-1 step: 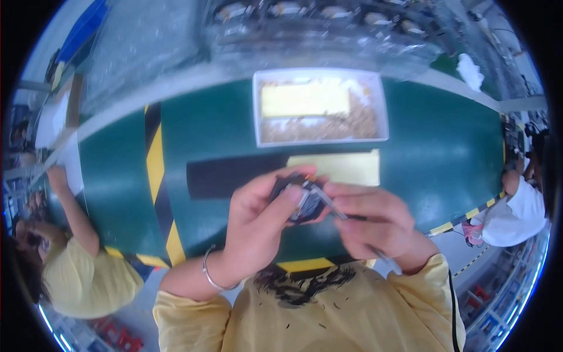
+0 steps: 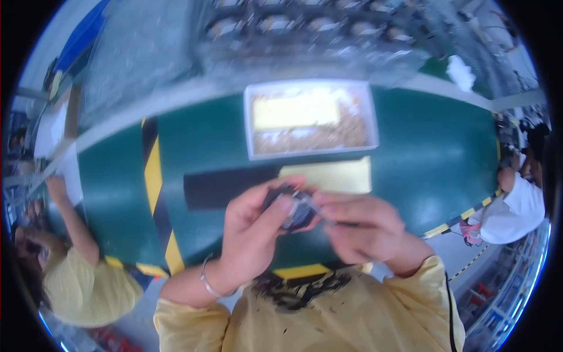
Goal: The person assembles small electronic components by hand at a factory workbench, using tweezers to manipulate the parts.
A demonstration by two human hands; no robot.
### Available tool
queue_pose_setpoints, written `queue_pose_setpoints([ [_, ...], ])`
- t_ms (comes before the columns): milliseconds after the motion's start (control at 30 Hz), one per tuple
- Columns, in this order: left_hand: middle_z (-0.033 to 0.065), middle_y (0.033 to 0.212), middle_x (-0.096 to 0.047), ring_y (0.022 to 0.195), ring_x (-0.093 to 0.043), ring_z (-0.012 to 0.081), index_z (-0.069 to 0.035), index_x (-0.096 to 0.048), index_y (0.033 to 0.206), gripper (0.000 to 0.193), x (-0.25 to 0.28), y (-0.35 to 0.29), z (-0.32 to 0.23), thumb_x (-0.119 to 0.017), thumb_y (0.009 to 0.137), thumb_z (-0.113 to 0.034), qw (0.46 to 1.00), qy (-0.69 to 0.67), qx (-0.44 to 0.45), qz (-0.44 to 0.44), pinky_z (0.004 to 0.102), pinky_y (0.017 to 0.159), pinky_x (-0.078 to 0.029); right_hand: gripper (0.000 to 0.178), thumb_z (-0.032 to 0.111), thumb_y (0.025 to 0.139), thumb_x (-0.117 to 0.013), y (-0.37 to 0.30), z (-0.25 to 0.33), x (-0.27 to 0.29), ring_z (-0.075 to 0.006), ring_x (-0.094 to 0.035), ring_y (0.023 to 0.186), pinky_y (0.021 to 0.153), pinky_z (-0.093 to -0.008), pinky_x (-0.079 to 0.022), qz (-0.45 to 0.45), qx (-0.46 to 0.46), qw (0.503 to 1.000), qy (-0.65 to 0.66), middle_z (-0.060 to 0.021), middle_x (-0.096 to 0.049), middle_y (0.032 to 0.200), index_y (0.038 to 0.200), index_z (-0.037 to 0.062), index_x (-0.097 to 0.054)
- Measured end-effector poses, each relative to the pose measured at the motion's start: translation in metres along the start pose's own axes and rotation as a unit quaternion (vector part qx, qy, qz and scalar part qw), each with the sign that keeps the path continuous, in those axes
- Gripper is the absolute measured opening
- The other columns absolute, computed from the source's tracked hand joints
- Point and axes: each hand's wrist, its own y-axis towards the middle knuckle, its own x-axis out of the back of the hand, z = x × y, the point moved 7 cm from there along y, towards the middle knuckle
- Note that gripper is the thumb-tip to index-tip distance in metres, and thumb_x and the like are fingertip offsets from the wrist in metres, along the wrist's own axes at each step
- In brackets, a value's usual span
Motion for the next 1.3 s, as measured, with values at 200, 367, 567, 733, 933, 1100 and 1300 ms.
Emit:
queue_pose_setpoints([
  [200,0.0186,0.11,-0.061,0.093,-0.064,0.0256,0.003,-0.052,0.119,0.031,0.003,0.0,0.0,-0.053,0.093,-0.014,0.997,0.027,-0.013,-0.069,0.0389,0.079,-0.057,0.02,-0.005,0.071,-0.075,-0.001,-0.003,0.014,-0.0264,-0.071,0.082,0.067,-0.0305,-0.058,-0.066,-0.031,0.997,-0.017,-0.0138,-0.069,0.098,0.087,0.0017,-0.064],
  [367,0.0157,0.105,-0.061,0.083,-0.063,0.022,-0.002,-0.05,0.122,0.035,0.01,-0.004,-0.021,-0.052,0.093,-0.021,0.988,0.06,-0.089,-0.108,0.0318,0.07,-0.058,0.015,-0.006,0.077,-0.07,0.002,-0.007,0.041,-0.0249,-0.07,0.084,0.068,-0.0297,-0.056,-0.106,-0.083,0.99,0.038,-0.0143,-0.069,0.097,0.09,0.0002,-0.066],
  [567,0.0166,0.108,-0.058,0.083,-0.063,0.0226,-0.002,-0.046,0.124,0.034,0.011,-0.002,-0.038,-0.049,0.095,-0.018,0.982,0.01,-0.139,-0.13,0.0303,0.07,-0.058,0.018,-0.004,0.082,-0.065,-0.012,-0.024,0.071,-0.0172,-0.066,0.085,0.075,-0.0268,-0.054,-0.076,-0.18,0.976,0.094,-0.0095,-0.066,0.098,0.1,-0.0009,-0.066],
  [733,0.0167,0.108,-0.057,0.085,-0.063,0.0227,-0.002,-0.045,0.127,0.037,0.009,0.001,-0.058,-0.05,0.094,-0.018,0.976,0.06,-0.166,-0.131,0.0297,0.072,-0.057,0.012,-0.001,0.085,-0.065,-0.047,-0.065,0.043,-0.0132,-0.064,0.087,0.074,-0.0264,-0.052,-0.064,-0.414,0.841,0.344,-0.0085,-0.067,0.098,0.096,0.0002,-0.067],
  [933,0.0175,0.112,-0.057,0.093,-0.062,0.0259,0.002,-0.052,0.119,0.034,-0.008,0.021,-0.096,-0.054,0.089,-0.014,0.952,0.206,-0.194,-0.116,0.0374,0.08,-0.056,0.014,0.005,0.089,-0.063,-0.05,-0.062,0.029,-0.0155,-0.065,0.091,0.08,-0.0269,-0.053,0.044,-0.455,0.793,0.403,-0.0105,-0.067,0.097,0.101,-0.0012,-0.066],
  [1100,0.0118,0.114,-0.057,0.098,-0.059,0.0182,0.002,-0.054,0.121,0.031,-0.037,0.064,-0.155,-0.051,0.091,-0.005,0.83,0.423,-0.354,-0.089,0.0332,0.086,-0.053,0.015,0.005,0.09,-0.062,-0.052,-0.051,0.029,-0.0117,-0.064,0.088,0.079,-0.0245,-0.052,0.054,-0.479,0.774,0.41,-0.0063,-0.066,0.094,0.104,0.0006,-0.062],
  [1300,0.0096,0.105,-0.063,0.087,-0.062,0.0142,-0.001,-0.059,0.119,0.034,-0.045,0.154,-0.213,-0.059,0.085,-0.002,0.759,0.56,-0.312,-0.115,0.0263,0.066,-0.056,0.016,-0.008,0.086,-0.06,-0.052,-0.045,0.025,-0.0178,-0.066,0.094,0.084,-0.0296,-0.054,0.045,-0.454,0.774,0.439,-0.012,-0.066,0.098,0.101,-0.0019,-0.059],
])
